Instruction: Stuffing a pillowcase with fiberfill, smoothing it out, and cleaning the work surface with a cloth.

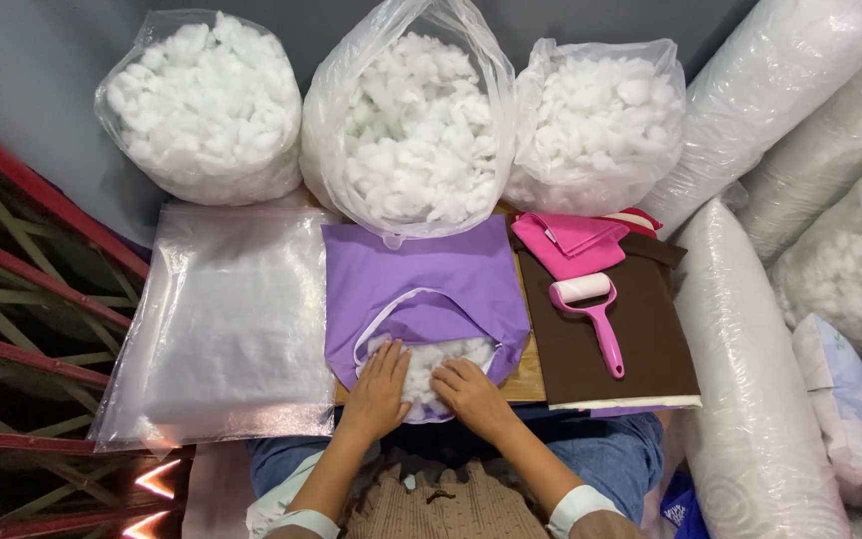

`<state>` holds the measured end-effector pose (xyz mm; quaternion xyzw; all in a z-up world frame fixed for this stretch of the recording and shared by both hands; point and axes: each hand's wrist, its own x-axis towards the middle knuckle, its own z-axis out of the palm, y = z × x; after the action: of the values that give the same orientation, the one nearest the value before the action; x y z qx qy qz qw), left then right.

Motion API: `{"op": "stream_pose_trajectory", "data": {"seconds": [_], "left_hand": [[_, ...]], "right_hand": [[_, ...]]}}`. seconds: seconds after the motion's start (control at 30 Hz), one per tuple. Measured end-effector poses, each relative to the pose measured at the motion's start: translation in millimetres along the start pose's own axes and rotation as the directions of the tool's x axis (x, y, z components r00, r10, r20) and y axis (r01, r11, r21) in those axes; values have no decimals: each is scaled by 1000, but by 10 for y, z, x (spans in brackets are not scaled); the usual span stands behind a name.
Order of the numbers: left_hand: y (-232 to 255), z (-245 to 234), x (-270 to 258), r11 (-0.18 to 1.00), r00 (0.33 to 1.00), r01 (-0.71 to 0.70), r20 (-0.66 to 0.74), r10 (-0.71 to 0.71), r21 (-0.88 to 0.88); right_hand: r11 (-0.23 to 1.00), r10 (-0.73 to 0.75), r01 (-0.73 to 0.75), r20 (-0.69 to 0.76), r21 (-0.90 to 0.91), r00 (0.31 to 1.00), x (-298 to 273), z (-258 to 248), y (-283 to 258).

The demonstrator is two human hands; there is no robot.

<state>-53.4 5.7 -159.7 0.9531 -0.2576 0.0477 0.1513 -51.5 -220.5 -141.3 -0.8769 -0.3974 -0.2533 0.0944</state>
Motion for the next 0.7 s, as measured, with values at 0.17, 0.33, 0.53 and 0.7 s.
{"op": "stream_pose_trajectory", "data": {"seconds": [0.17,0.33,0.53,0.7], "left_hand": [[40,-152,28,993,974,-115,-196,115,10],[280,-99,169,999,900,54,-432,-51,-5],[-105,446,286,983,949,127,-305,-81,135],[-222,485,285,989,952,125,-291,-98,78]], "right_hand": [[993,106,-104,-25,62,994,2,-105,97],[937,349,-348,-21,42,937,219,147,-80],[885,433,-409,68,-222,899,199,642,218],[873,465,-447,58,-196,883,177,570,293]]}}
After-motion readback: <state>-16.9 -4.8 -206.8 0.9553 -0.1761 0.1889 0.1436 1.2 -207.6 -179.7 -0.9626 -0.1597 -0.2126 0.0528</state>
